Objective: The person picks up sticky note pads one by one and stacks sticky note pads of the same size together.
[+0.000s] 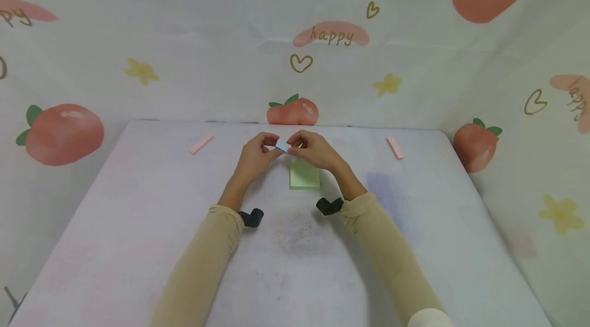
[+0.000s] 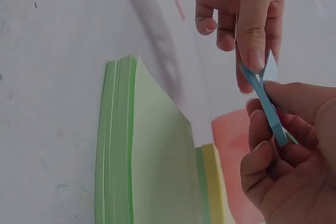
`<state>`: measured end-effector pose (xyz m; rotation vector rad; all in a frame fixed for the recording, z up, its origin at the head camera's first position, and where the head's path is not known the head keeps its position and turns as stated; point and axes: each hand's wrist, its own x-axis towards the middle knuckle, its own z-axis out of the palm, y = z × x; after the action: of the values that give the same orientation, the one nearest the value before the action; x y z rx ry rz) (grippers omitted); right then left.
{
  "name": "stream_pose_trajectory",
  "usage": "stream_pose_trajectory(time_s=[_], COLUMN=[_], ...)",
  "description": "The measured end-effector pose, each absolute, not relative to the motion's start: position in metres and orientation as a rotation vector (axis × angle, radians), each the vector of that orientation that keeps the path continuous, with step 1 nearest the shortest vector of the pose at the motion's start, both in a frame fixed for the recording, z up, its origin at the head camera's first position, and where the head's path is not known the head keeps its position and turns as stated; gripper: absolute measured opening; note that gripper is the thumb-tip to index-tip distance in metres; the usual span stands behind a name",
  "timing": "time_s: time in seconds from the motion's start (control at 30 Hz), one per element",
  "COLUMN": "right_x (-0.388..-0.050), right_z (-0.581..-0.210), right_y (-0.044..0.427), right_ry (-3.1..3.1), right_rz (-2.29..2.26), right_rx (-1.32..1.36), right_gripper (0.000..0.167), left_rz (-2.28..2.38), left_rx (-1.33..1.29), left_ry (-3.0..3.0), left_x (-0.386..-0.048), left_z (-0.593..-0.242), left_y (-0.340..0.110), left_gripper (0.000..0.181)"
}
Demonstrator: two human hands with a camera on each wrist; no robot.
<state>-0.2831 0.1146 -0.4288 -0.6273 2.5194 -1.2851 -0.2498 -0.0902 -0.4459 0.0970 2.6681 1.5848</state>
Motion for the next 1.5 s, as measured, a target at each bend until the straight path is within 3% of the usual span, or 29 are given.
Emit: stream_pose_trajectory(time_s=[0.2, 0.33, 0.6, 0.97, 1.23, 1.5], right_x=[-0.284, -0.284, -0.283, -0.283, -0.284, -0.283], right_z=[-0.43, -0.43, -0.432, -0.435, -0.437, -0.435], right_y=[0.115, 0.115, 0.114, 0.116, 0.124, 0.13], right_ry=[2.393, 2.383, 2.392, 2.336, 2.375, 2.356], right_rz=[-1.421, -1.464, -1.551, -1.677, -1.6, -1.601], right_rx=[-0.569, -0.521, -0.417, -0.355, -0.415, -0.387], right_gripper=[0.044, 0.048, 0.039, 0.038, 0.04, 0.033], left_rz=[1.557, 1.507, 1.447, 1.301, 1.282, 1.443], left_rx=[0.075, 0.068, 0.106, 0.138, 0.176, 0.225], left_ry=[2.644, 2.644, 2.659, 2.768, 2.867, 2.745], left_x=[-0.251, -0.249, -0.245, -0.239, -0.24, -0.246], left_z=[-0.447, -0.447, -0.447, -0.448, -0.446, -0.449], left_y=[-0.087, -0.084, -0.077, -0.071, -0.077, -0.08], left_gripper=[0.045, 0.044, 0.039, 0.048, 0.032, 0.034])
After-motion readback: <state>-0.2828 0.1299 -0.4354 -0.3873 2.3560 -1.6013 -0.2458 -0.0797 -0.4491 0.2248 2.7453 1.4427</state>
